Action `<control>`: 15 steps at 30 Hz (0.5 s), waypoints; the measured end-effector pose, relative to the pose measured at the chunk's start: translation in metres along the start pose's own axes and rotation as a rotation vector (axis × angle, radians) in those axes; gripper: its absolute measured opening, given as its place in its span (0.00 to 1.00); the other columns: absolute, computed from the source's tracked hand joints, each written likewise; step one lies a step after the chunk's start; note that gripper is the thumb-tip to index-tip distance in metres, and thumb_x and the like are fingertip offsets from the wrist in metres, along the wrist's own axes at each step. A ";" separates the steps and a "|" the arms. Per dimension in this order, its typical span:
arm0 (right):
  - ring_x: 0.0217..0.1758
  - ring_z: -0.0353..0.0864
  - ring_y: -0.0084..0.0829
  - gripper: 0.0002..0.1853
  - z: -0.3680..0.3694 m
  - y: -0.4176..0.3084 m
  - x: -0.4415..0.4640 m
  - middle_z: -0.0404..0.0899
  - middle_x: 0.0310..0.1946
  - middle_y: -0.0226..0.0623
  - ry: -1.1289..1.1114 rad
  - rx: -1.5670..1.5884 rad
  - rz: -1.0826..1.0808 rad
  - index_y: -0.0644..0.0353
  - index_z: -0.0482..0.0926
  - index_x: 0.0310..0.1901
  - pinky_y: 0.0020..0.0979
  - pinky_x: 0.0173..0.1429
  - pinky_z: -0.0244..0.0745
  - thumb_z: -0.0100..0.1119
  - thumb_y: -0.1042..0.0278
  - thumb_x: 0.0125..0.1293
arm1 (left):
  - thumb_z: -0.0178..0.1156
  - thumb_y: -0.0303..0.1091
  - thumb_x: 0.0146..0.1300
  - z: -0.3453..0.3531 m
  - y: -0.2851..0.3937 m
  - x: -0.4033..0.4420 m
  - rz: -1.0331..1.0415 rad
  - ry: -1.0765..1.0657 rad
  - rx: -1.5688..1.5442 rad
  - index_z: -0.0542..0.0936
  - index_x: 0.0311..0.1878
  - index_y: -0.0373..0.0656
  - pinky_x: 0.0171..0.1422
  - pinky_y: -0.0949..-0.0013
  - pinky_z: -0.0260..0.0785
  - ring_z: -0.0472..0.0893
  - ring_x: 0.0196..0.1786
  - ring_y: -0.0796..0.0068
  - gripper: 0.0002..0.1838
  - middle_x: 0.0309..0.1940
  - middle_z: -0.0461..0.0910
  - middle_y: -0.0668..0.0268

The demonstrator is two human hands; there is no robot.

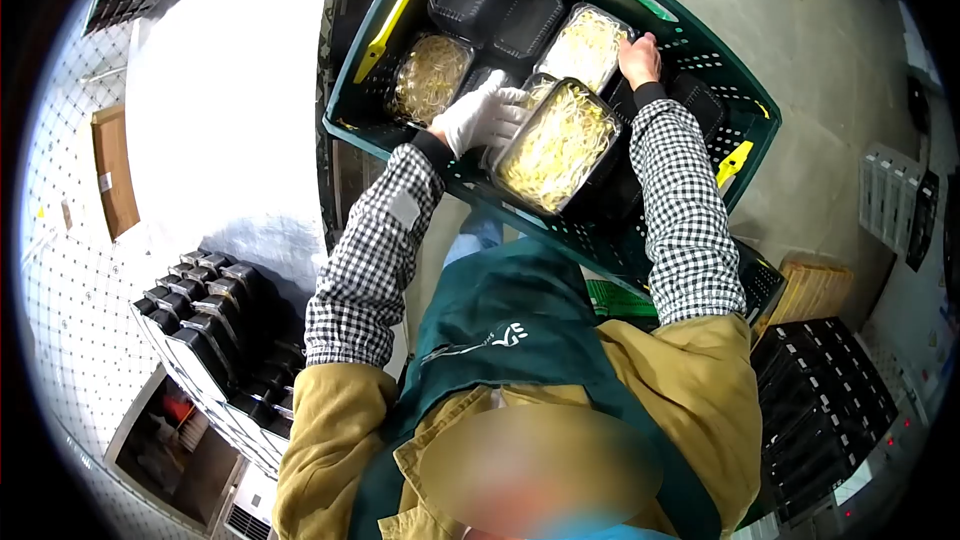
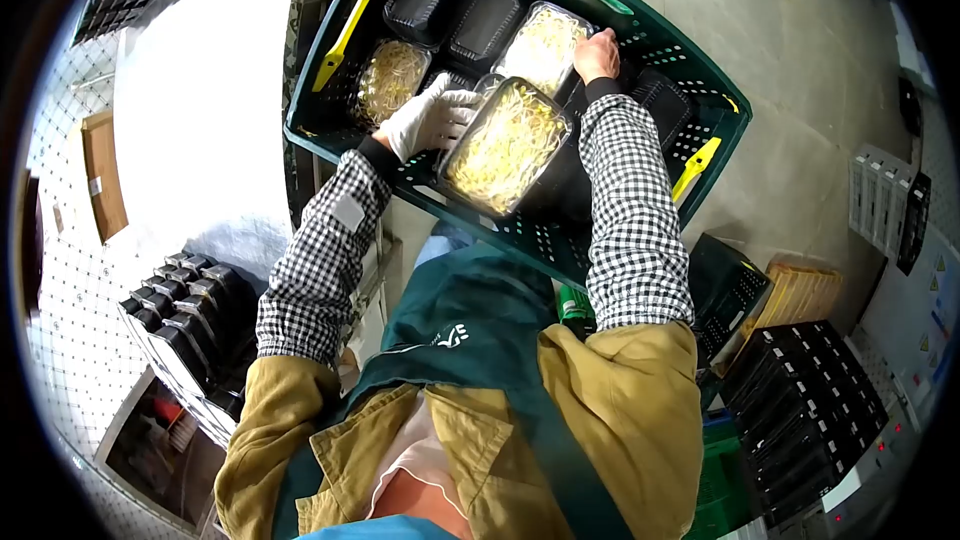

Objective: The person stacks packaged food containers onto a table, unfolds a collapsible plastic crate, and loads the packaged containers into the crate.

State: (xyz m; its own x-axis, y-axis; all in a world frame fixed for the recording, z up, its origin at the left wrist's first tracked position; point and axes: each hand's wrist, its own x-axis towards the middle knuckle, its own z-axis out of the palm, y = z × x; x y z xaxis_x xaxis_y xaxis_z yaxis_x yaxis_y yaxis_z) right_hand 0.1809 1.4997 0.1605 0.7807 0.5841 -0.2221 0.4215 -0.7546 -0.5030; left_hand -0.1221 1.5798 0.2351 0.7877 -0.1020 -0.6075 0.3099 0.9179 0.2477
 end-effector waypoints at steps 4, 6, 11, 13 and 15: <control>0.53 0.76 0.49 0.18 -0.030 -0.017 -0.021 0.76 0.49 0.52 0.018 0.241 -0.179 0.62 0.72 0.53 0.42 0.55 0.71 0.55 0.62 0.64 | 0.65 0.47 0.55 0.063 -0.042 -0.014 0.561 0.582 1.402 0.62 0.67 0.41 0.61 0.62 0.66 0.75 0.54 0.56 0.39 0.51 0.74 0.49; 0.49 0.78 0.48 0.16 -0.063 -0.029 -0.049 0.77 0.47 0.50 0.338 0.230 -0.496 0.62 0.73 0.52 0.41 0.53 0.73 0.53 0.68 0.65 | 0.63 0.40 0.56 0.059 -0.049 -0.014 0.454 0.623 1.354 0.64 0.67 0.42 0.61 0.63 0.66 0.75 0.54 0.56 0.35 0.51 0.74 0.49; 0.44 0.80 0.40 0.14 -0.145 -0.037 -0.127 0.78 0.44 0.46 0.515 0.454 -0.505 0.65 0.72 0.53 0.34 0.46 0.76 0.51 0.71 0.67 | 0.53 0.28 0.62 0.022 -0.040 -0.016 0.599 0.498 1.072 0.70 0.63 0.40 0.62 0.68 0.65 0.76 0.56 0.63 0.23 0.54 0.76 0.54; 0.42 0.80 0.35 0.14 -0.149 -0.045 -0.163 0.78 0.43 0.45 0.478 0.467 -0.467 0.66 0.72 0.53 0.31 0.45 0.76 0.52 0.70 0.68 | 0.52 0.28 0.62 0.027 -0.030 -0.023 0.564 0.543 1.103 0.71 0.61 0.39 0.61 0.69 0.66 0.77 0.55 0.65 0.22 0.54 0.77 0.55; 0.42 0.80 0.35 0.14 -0.140 -0.030 -0.177 0.77 0.43 0.45 0.470 0.489 -0.445 0.66 0.71 0.52 0.30 0.44 0.76 0.52 0.70 0.68 | 0.51 0.26 0.63 0.026 -0.028 -0.029 0.542 0.474 1.022 0.71 0.62 0.38 0.61 0.73 0.65 0.76 0.54 0.71 0.22 0.53 0.77 0.58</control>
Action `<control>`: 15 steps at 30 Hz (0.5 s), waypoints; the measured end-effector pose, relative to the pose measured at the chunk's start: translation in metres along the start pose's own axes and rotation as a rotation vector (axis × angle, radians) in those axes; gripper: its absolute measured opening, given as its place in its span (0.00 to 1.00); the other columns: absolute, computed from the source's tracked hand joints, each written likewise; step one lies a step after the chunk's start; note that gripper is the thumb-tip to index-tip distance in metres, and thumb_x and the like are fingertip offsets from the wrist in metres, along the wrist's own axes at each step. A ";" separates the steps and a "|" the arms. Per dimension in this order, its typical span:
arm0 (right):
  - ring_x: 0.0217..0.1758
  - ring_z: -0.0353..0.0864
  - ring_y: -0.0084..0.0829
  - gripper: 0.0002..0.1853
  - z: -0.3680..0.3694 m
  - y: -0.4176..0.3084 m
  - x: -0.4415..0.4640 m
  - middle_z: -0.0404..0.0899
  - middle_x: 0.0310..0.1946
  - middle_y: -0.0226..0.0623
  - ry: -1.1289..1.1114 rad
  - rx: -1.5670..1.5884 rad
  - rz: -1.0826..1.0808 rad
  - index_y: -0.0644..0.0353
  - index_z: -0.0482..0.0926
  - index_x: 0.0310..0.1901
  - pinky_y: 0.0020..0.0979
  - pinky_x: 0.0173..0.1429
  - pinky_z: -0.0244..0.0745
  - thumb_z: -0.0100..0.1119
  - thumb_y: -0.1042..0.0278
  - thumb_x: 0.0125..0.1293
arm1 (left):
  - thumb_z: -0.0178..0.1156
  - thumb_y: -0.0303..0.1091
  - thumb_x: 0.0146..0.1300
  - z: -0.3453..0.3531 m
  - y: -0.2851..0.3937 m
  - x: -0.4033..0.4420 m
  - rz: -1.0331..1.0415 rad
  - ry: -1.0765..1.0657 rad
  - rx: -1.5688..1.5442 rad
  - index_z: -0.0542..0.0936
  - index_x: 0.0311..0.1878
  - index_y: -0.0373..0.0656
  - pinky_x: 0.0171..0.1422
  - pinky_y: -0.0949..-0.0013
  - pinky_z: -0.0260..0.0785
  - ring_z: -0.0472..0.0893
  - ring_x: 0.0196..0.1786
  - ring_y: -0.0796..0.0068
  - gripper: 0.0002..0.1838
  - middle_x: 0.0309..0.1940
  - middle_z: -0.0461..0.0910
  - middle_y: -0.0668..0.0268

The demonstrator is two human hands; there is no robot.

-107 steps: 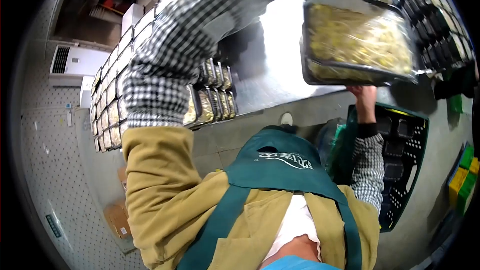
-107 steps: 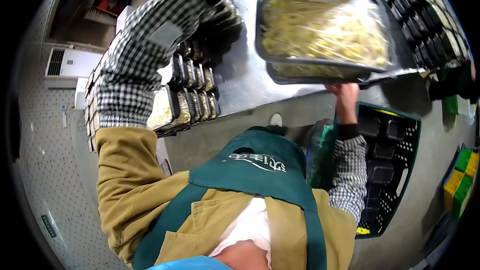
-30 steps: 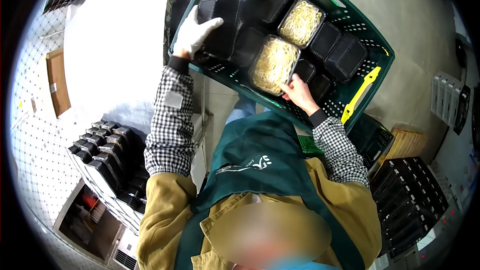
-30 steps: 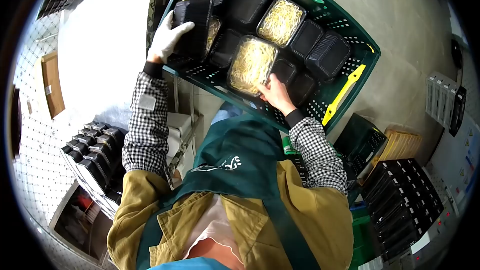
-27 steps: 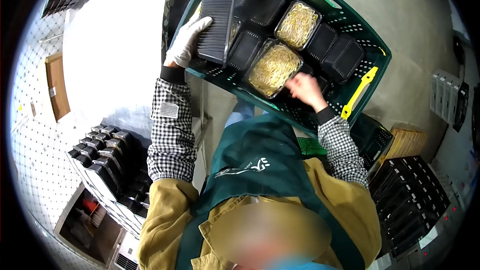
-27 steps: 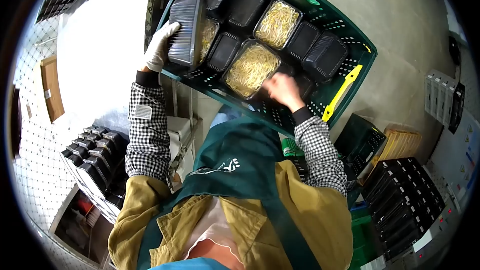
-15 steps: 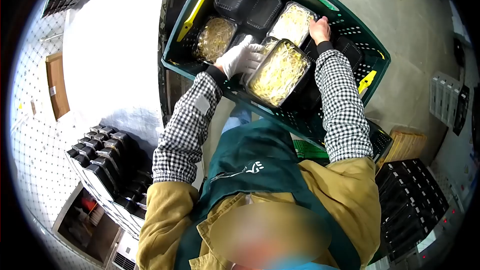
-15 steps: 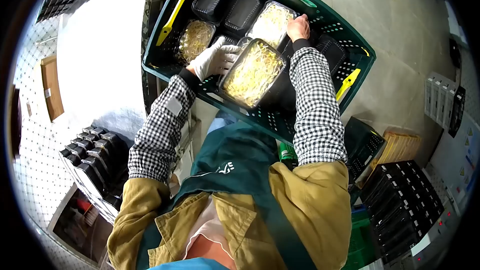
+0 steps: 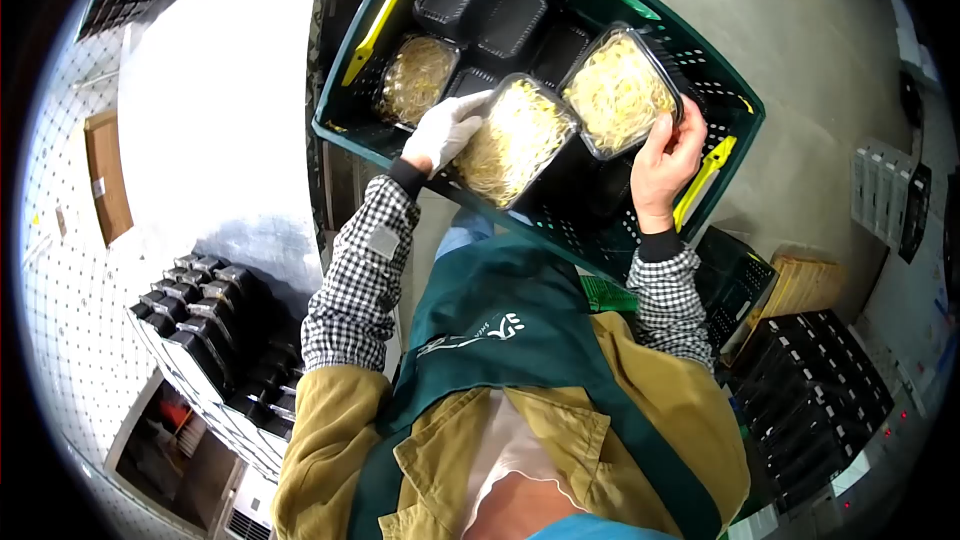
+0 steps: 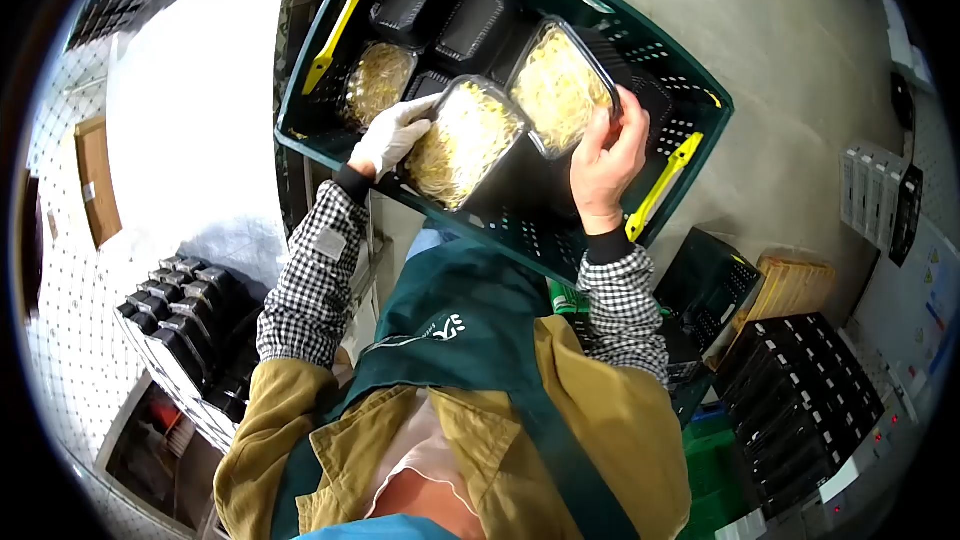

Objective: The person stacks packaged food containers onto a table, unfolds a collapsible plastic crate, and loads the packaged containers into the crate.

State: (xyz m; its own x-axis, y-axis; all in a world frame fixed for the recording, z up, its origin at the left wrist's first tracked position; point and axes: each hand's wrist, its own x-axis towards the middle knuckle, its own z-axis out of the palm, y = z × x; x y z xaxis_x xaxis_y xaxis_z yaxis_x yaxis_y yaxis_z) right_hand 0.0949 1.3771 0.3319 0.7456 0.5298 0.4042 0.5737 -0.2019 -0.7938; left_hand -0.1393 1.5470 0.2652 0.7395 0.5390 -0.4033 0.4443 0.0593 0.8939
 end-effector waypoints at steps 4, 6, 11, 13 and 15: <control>0.42 0.79 0.33 0.15 -0.015 -0.003 -0.001 0.76 0.43 0.46 0.249 0.004 0.023 0.68 0.66 0.55 0.29 0.46 0.75 0.48 0.72 0.70 | 0.51 0.24 0.65 0.001 0.007 -0.005 -0.141 0.043 -0.079 0.70 0.63 0.36 0.61 0.77 0.65 0.75 0.53 0.77 0.22 0.53 0.76 0.63; 0.42 0.78 0.32 0.16 -0.023 -0.028 0.001 0.76 0.43 0.46 0.279 0.060 0.077 0.69 0.63 0.57 0.28 0.47 0.75 0.46 0.72 0.71 | 0.53 0.24 0.65 0.004 0.012 -0.006 -0.162 0.065 -0.143 0.70 0.63 0.36 0.61 0.77 0.65 0.75 0.52 0.77 0.22 0.52 0.77 0.63; 0.41 0.75 0.24 0.14 0.012 -0.019 -0.035 0.75 0.44 0.34 -0.136 0.333 0.422 0.63 0.69 0.55 0.25 0.47 0.72 0.49 0.65 0.72 | 0.42 0.56 0.70 -0.012 0.038 -0.003 -0.215 -0.055 -0.518 0.64 0.68 0.44 0.68 0.66 0.59 0.69 0.63 0.68 0.32 0.64 0.68 0.59; 0.48 0.76 0.32 0.17 0.022 0.002 -0.045 0.76 0.45 0.45 -0.276 0.348 0.580 0.64 0.70 0.53 0.31 0.53 0.71 0.54 0.63 0.68 | 0.44 0.58 0.69 -0.016 0.054 -0.012 -0.194 -0.128 -0.723 0.59 0.71 0.44 0.71 0.66 0.54 0.64 0.68 0.68 0.35 0.67 0.63 0.59; 0.57 0.69 0.44 0.26 0.010 0.035 -0.030 0.69 0.50 0.49 -0.019 -0.285 0.118 0.67 0.66 0.58 0.41 0.60 0.65 0.58 0.59 0.65 | 0.59 0.34 0.64 -0.008 0.069 -0.018 -0.057 -0.179 -0.478 0.58 0.70 0.38 0.71 0.69 0.56 0.65 0.66 0.71 0.34 0.65 0.66 0.60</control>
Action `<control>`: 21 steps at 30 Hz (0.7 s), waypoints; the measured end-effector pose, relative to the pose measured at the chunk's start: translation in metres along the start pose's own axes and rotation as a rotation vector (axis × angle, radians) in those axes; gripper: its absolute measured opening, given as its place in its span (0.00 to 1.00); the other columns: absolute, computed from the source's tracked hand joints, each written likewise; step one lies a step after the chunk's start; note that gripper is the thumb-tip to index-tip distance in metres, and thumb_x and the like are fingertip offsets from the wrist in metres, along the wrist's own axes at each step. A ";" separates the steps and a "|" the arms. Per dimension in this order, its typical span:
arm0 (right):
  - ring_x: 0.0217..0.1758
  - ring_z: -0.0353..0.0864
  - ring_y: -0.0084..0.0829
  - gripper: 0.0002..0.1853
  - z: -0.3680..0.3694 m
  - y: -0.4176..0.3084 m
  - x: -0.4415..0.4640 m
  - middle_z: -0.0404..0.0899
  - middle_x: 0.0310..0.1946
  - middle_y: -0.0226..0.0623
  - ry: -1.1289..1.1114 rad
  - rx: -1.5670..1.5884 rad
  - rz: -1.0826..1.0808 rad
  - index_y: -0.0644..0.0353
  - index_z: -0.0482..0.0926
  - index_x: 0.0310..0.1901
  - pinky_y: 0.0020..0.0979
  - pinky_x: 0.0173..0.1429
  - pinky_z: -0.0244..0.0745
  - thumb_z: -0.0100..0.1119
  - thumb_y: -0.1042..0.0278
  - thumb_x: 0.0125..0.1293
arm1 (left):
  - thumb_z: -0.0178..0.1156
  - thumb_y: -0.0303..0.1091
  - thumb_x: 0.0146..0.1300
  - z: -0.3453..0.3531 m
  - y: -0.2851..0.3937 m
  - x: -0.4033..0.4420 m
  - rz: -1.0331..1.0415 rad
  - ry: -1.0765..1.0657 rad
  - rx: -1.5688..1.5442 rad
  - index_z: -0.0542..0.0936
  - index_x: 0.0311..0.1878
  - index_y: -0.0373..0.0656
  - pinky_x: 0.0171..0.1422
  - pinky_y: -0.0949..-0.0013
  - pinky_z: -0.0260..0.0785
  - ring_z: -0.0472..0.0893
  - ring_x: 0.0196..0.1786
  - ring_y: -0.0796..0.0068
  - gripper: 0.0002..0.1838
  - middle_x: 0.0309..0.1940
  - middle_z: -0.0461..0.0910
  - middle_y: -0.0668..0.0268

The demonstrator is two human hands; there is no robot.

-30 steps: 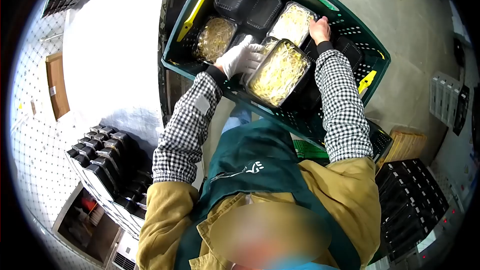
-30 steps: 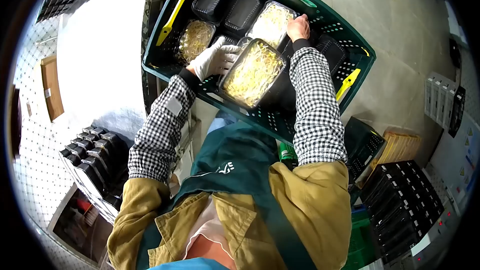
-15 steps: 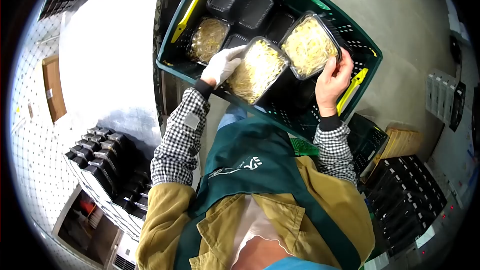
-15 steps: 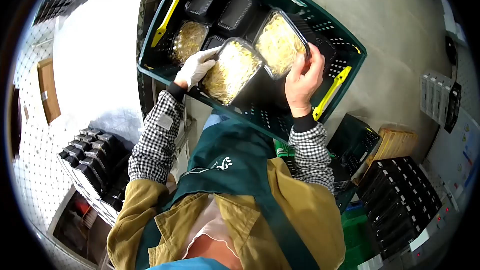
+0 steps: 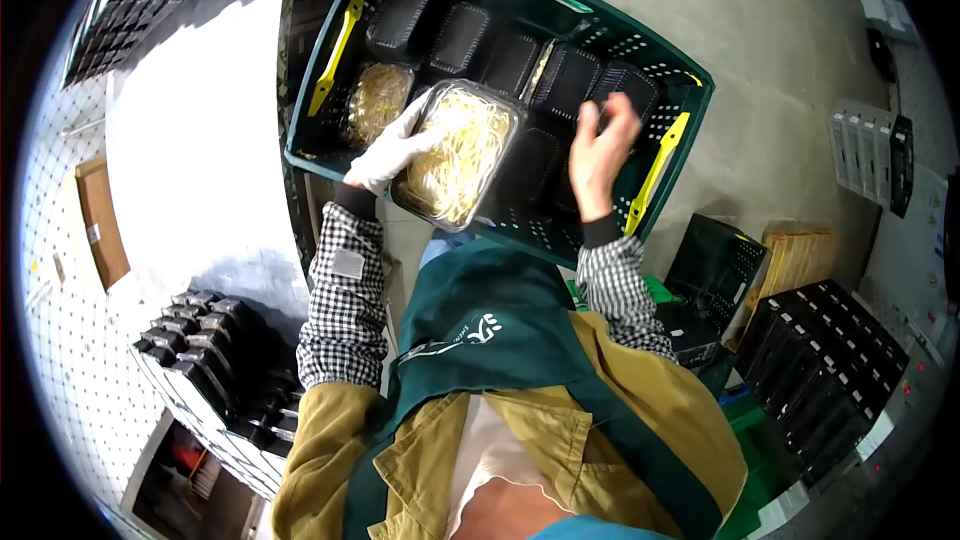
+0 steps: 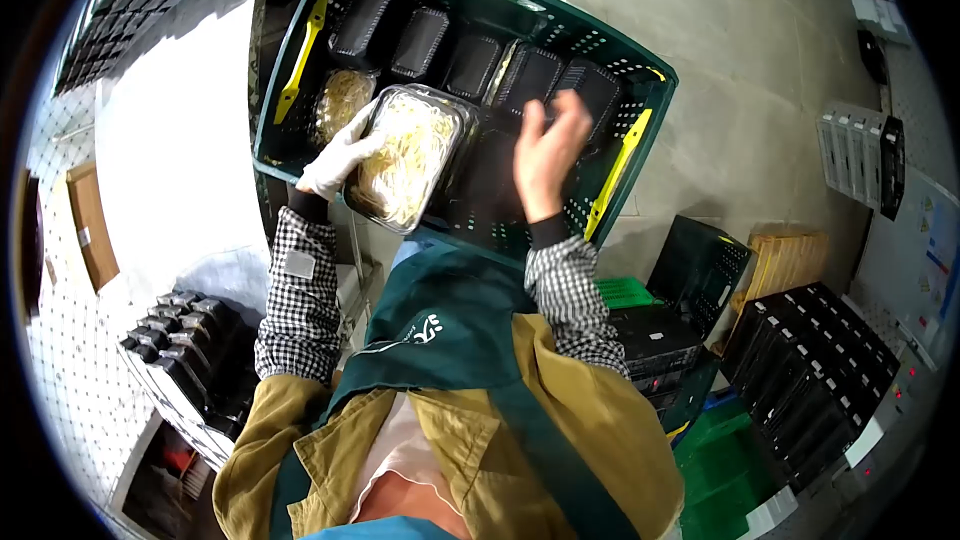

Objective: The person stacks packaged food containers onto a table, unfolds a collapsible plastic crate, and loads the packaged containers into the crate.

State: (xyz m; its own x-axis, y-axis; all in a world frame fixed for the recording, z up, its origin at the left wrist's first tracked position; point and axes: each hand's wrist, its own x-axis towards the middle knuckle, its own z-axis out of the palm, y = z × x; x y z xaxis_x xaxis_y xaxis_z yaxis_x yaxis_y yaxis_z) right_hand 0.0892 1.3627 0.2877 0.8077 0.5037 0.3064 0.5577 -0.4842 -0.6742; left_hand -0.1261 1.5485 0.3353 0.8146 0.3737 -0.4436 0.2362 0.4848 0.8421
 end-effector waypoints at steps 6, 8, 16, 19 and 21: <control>0.66 0.60 0.60 0.50 0.034 0.065 0.049 0.52 0.66 0.61 -0.164 -0.627 0.481 0.63 0.54 0.66 0.53 0.66 0.60 0.68 0.43 0.49 | 0.55 0.37 0.67 -0.003 -0.016 0.000 -0.019 0.047 0.055 0.59 0.69 0.36 0.65 0.74 0.62 0.70 0.60 0.76 0.30 0.61 0.70 0.62; 0.66 0.60 0.59 0.50 0.019 0.067 0.057 0.52 0.66 0.63 -0.254 -0.448 0.491 0.63 0.53 0.67 0.50 0.66 0.61 0.69 0.45 0.48 | 0.54 0.37 0.69 -0.003 -0.018 0.000 -0.002 0.019 -0.016 0.59 0.69 0.36 0.67 0.74 0.60 0.68 0.62 0.77 0.30 0.63 0.68 0.63; 0.67 0.65 0.37 0.30 -0.055 -0.044 -0.029 0.66 0.64 0.38 -0.386 1.796 0.648 0.61 0.60 0.67 0.39 0.68 0.62 0.42 0.50 0.70 | 0.26 0.64 0.70 -0.009 -0.012 -0.007 0.126 0.007 -0.244 0.56 0.71 0.37 0.75 0.66 0.46 0.59 0.71 0.68 0.41 0.70 0.58 0.57; 0.61 0.71 0.34 0.26 -0.025 -0.076 -0.067 0.71 0.60 0.38 -0.442 1.703 0.733 0.62 0.64 0.64 0.37 0.63 0.66 0.42 0.54 0.71 | 0.41 0.63 0.67 -0.008 -0.010 -0.026 0.126 0.146 -0.130 0.60 0.69 0.38 0.72 0.65 0.54 0.63 0.68 0.68 0.40 0.67 0.63 0.56; 0.55 0.75 0.32 0.22 -0.019 -0.070 -0.066 0.75 0.56 0.39 -0.443 1.336 0.704 0.62 0.68 0.61 0.32 0.55 0.70 0.44 0.59 0.72 | 0.55 0.51 0.64 -0.005 0.010 -0.043 -0.022 0.168 -0.350 0.63 0.67 0.37 0.67 0.68 0.63 0.70 0.63 0.71 0.35 0.62 0.69 0.57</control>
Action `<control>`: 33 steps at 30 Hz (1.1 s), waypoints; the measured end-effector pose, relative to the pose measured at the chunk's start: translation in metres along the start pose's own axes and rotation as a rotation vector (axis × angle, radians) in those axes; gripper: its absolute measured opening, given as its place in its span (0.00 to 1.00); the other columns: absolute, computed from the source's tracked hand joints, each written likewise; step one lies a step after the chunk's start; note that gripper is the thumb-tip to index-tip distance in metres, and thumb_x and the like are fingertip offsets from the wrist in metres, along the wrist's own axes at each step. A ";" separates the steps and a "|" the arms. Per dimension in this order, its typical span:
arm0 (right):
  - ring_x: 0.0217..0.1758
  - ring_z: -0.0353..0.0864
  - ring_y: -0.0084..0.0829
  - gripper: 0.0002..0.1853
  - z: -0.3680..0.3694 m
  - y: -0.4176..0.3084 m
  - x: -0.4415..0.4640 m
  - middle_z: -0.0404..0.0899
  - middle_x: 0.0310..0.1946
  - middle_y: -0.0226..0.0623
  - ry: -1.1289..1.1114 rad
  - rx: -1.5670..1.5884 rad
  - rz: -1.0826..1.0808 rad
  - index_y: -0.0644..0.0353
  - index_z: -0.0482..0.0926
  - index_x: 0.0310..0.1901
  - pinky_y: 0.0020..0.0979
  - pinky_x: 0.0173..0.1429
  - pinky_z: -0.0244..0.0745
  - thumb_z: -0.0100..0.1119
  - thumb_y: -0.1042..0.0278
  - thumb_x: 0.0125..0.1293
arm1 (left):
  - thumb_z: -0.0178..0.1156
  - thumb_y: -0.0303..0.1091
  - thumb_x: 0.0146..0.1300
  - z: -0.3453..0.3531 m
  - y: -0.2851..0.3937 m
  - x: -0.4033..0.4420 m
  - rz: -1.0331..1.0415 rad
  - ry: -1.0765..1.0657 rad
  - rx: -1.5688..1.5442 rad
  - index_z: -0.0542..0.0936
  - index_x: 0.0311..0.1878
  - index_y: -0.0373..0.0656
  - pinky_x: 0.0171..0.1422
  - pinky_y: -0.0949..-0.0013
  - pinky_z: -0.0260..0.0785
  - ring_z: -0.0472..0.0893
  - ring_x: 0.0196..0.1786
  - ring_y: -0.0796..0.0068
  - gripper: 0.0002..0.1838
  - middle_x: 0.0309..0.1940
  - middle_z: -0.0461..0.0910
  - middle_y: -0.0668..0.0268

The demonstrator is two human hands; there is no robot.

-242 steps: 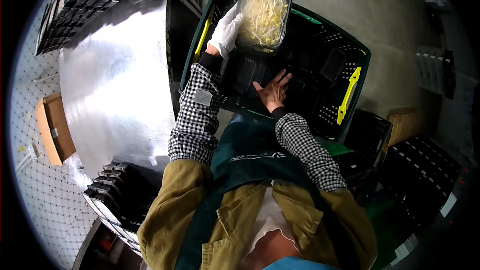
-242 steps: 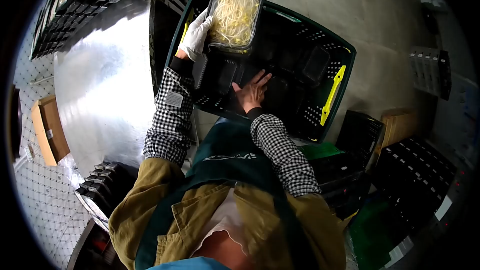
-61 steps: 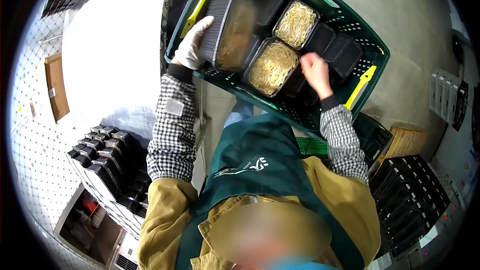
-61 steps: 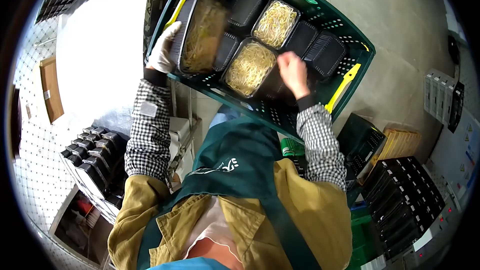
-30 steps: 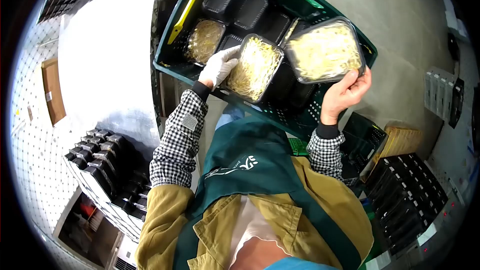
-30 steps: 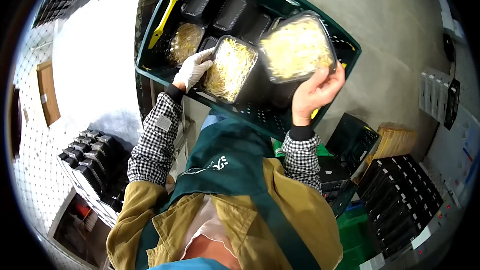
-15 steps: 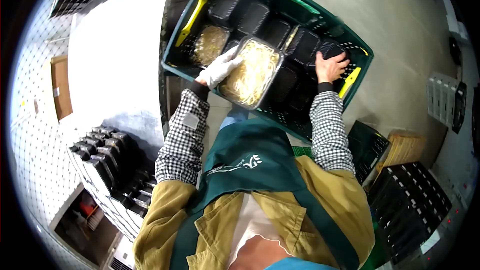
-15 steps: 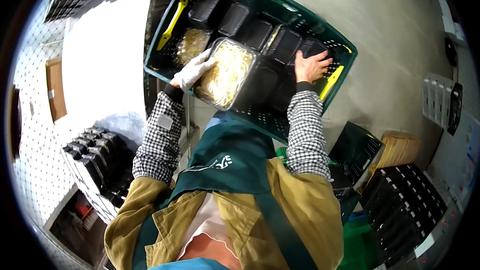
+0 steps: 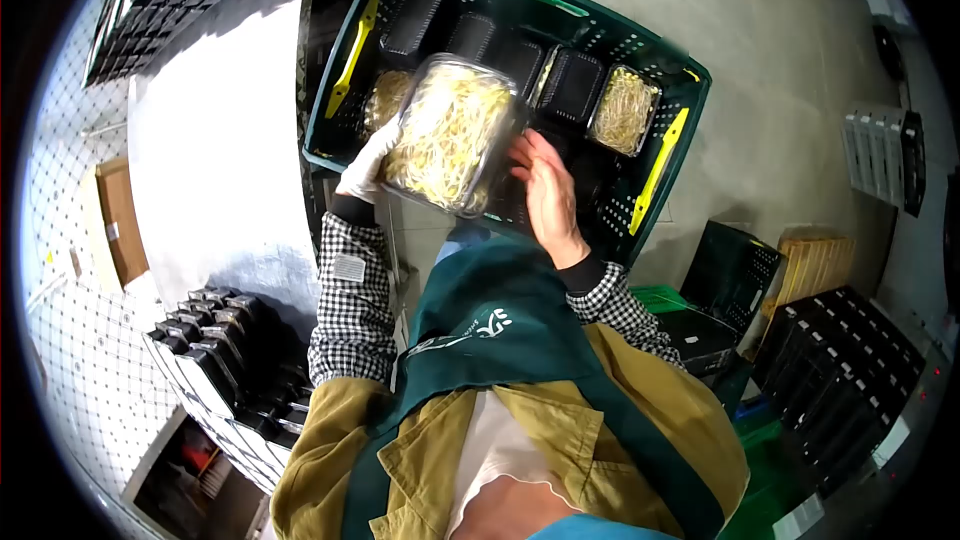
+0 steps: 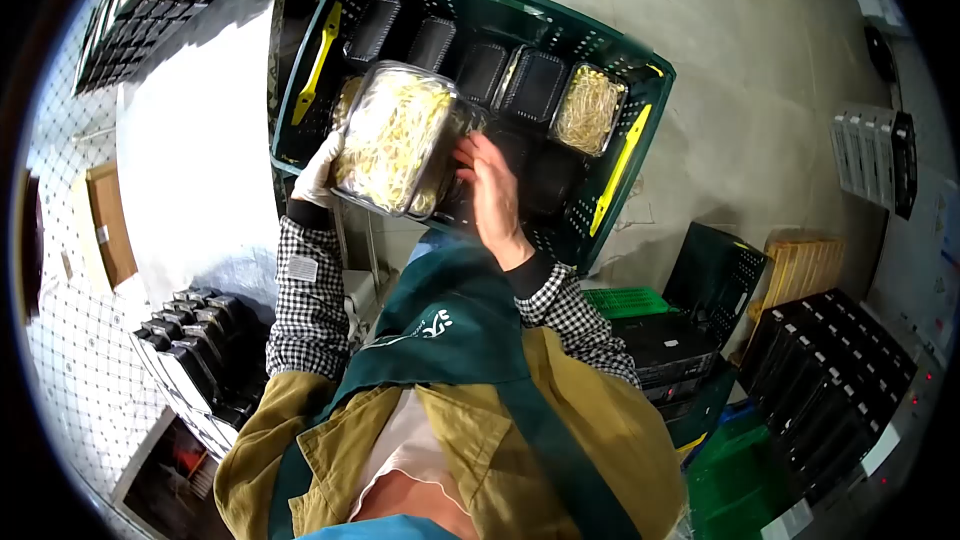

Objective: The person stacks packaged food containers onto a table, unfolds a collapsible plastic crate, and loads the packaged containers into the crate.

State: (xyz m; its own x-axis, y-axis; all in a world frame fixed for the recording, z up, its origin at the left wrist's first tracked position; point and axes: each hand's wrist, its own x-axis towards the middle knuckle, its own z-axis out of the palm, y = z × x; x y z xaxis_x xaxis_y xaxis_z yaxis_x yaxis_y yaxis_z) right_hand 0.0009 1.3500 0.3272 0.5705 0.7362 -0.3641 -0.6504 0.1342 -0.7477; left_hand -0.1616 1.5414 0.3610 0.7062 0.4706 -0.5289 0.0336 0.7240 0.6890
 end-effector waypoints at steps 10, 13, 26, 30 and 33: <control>0.45 0.68 0.35 0.27 -0.202 0.036 0.131 0.66 0.50 0.39 0.978 0.107 0.412 0.57 0.60 0.64 0.37 0.48 0.68 0.55 0.56 0.68 | 0.60 0.37 0.63 0.012 0.014 -0.003 -0.056 0.110 0.124 0.71 0.61 0.38 0.51 0.77 0.71 0.79 0.48 0.80 0.24 0.50 0.79 0.66; 0.37 0.76 0.35 0.18 -0.191 0.043 0.127 0.73 0.45 0.43 1.108 0.188 0.325 0.67 0.66 0.55 0.33 0.34 0.74 0.53 0.67 0.68 | 0.59 0.37 0.64 0.030 0.020 -0.010 -0.049 0.138 0.221 0.73 0.58 0.39 0.46 0.79 0.71 0.78 0.44 0.82 0.21 0.46 0.80 0.68; 0.41 0.70 0.19 0.12 -0.035 -0.157 0.006 0.72 0.40 0.32 -0.045 -0.619 -0.504 0.65 0.68 0.49 0.21 0.45 0.67 0.50 0.68 0.70 | 0.43 0.64 0.67 0.018 0.009 -0.002 -0.032 -0.053 -0.047 0.62 0.68 0.38 0.68 0.66 0.61 0.71 0.62 0.67 0.40 0.63 0.70 0.60; 0.46 0.74 0.24 0.17 0.045 -0.151 0.087 0.77 0.44 0.37 -0.673 -0.690 -0.378 0.66 0.71 0.53 0.26 0.48 0.70 0.53 0.63 0.69 | 0.41 0.76 0.57 0.011 0.024 -0.005 -0.014 -0.195 -0.245 0.63 0.67 0.36 0.68 0.60 0.62 0.71 0.63 0.62 0.51 0.63 0.69 0.55; 0.40 0.78 0.27 0.17 0.095 -0.105 0.142 0.81 0.38 0.39 -0.928 -1.112 -0.318 0.66 0.77 0.47 0.28 0.46 0.73 0.53 0.60 0.67 | 0.42 0.80 0.52 -0.001 0.031 0.000 -0.090 -0.209 -0.154 0.62 0.66 0.31 0.67 0.59 0.64 0.73 0.61 0.60 0.57 0.62 0.69 0.51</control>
State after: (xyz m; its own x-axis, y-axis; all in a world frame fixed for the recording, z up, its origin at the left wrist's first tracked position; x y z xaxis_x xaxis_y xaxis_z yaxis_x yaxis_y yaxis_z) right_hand 0.1024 1.5032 0.4073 -0.1833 0.9818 0.0490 0.3897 0.1183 -0.9133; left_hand -0.1610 1.5640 0.3815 0.8363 0.2984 -0.4599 0.0062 0.8337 0.5522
